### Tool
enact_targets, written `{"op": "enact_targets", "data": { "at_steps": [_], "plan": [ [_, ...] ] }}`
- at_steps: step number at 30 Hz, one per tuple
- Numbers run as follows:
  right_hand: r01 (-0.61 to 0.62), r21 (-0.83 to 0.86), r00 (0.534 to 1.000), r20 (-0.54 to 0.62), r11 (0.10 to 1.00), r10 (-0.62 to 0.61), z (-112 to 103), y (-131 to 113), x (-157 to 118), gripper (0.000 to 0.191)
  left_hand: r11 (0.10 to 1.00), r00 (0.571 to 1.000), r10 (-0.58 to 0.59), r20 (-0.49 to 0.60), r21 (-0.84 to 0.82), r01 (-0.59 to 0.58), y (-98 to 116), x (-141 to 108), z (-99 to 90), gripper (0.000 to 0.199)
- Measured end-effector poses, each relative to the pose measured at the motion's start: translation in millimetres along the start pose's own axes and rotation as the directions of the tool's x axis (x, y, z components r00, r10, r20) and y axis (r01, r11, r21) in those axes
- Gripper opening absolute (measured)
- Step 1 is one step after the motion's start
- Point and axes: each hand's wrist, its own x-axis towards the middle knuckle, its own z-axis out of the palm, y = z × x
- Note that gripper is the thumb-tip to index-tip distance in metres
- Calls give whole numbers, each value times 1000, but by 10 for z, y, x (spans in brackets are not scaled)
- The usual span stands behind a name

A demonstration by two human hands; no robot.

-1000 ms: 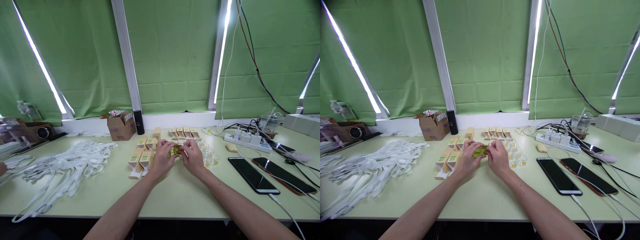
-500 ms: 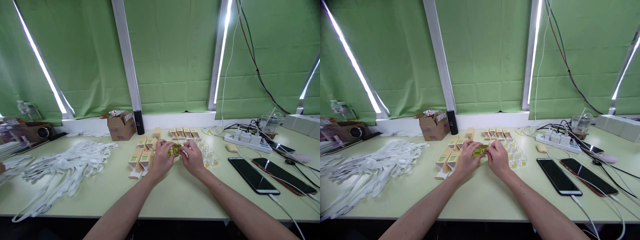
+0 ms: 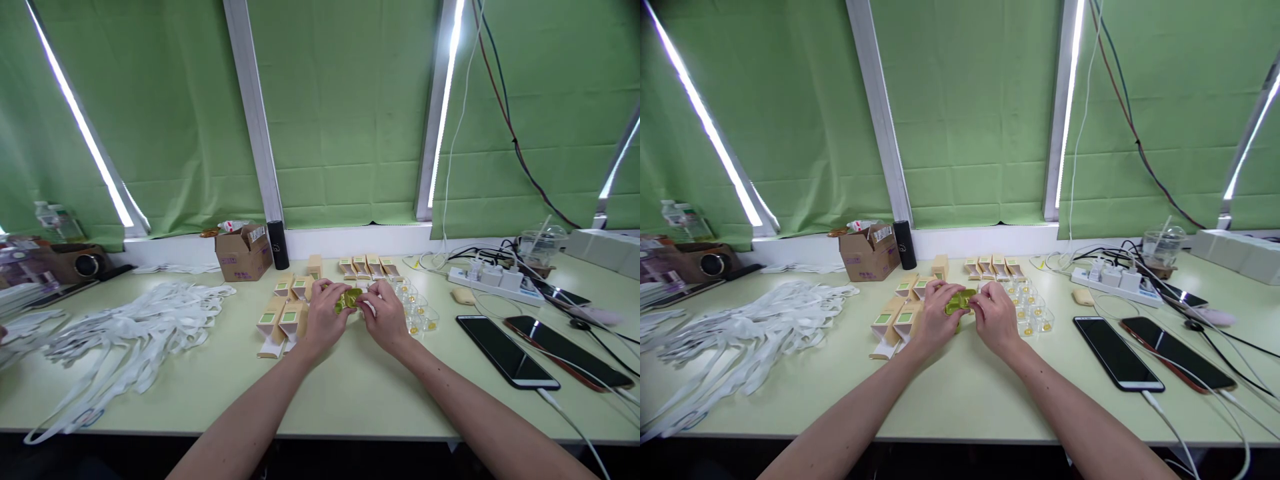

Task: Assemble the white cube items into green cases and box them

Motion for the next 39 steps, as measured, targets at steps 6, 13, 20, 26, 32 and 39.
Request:
{"op": "enact_targets", "data": {
  "at_steps": [6, 13, 20, 26, 32, 39],
  "plan": [
    [3, -6, 1000, 0, 1000, -3, -1, -7, -2, 20, 1000, 1000, -16, -6, 3, 16, -2, 1, -2, 40],
    [21, -4, 1000, -15, 1000, -21, -21, -61, 10, 20, 988, 984, -156, -92, -12, 155, -104, 46, -52, 40],
    [-10, -77, 991, 130, 997, 20, -9, 32, -16, 20, 939, 918, -342, -200, -29, 343, -158, 65, -44, 44],
    [10, -330, 856, 491, 944, 162, 115, 43, 113, 18, 899, 867, -438, -238, -110, 424, -189, 81, -27, 47],
    [85, -456, 719, 644, 886, 263, 295, 16, 299, 17, 911, 873, -412, -260, -109, 397, -157, 84, -60, 30],
    [81, -463, 715, 644, 883, 272, 428, 6, 294, 17, 905, 867, -425, -261, -112, 410, -196, 87, -35, 15]
  ]
}}
